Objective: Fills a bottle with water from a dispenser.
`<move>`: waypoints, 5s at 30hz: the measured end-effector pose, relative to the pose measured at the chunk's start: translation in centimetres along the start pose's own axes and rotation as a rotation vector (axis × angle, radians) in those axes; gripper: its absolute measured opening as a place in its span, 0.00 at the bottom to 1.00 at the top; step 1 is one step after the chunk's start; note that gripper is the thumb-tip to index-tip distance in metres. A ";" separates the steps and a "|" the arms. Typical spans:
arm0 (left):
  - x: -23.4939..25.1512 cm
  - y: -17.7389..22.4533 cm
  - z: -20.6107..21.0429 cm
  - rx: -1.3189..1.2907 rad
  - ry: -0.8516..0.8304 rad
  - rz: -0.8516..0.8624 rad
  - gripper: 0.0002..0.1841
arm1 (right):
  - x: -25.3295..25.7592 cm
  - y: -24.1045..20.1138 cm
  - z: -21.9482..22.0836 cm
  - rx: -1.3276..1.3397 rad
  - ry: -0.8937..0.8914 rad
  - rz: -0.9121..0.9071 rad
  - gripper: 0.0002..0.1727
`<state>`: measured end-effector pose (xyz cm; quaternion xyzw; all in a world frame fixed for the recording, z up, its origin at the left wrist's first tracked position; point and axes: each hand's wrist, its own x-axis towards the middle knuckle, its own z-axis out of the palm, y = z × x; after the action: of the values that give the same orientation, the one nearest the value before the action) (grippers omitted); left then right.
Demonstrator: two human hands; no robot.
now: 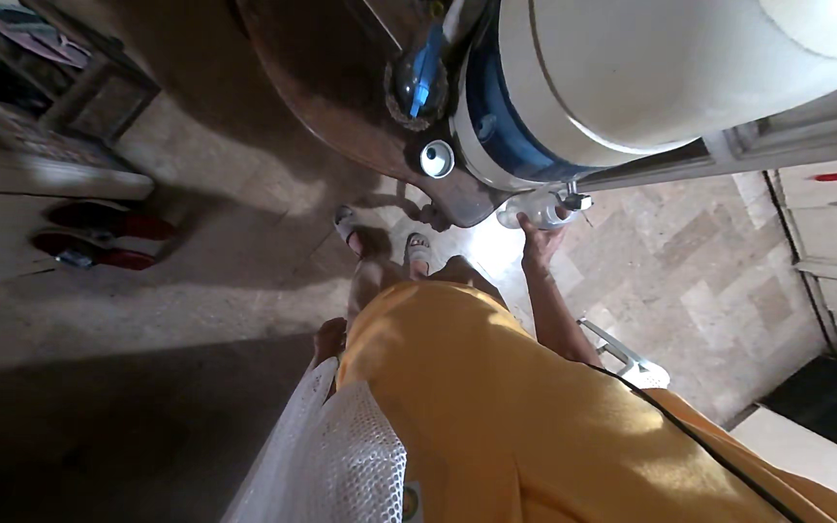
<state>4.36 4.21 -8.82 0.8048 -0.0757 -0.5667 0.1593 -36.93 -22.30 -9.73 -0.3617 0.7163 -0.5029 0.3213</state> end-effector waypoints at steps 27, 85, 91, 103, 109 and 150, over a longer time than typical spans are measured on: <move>-0.2 0.5 0.4 -0.045 0.004 -0.053 0.17 | 0.0 -0.2 -0.1 0.010 -0.010 -0.010 0.58; -2.3 2.8 0.5 0.145 -0.031 0.009 0.20 | -1.1 -3.0 -0.2 -0.022 -0.091 0.061 0.56; -0.2 1.1 0.7 0.247 -0.015 0.028 0.19 | -0.1 -0.9 -0.4 0.028 -0.040 0.031 0.59; -0.6 2.2 0.3 0.096 0.005 -0.023 0.18 | 0.3 -0.2 -0.5 0.046 -0.063 0.023 0.58; 0.1 0.4 0.5 0.128 0.009 0.009 0.18 | 0.4 0.0 -0.7 0.007 -0.056 0.035 0.61; -0.2 1.0 0.6 -0.023 0.040 -0.043 0.15 | 0.2 -0.5 -0.3 0.094 -0.053 0.023 0.59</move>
<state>3.79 3.18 -8.51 0.8154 -0.0488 -0.5547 0.1581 -37.19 -22.44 -9.16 -0.3511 0.6874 -0.5222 0.3627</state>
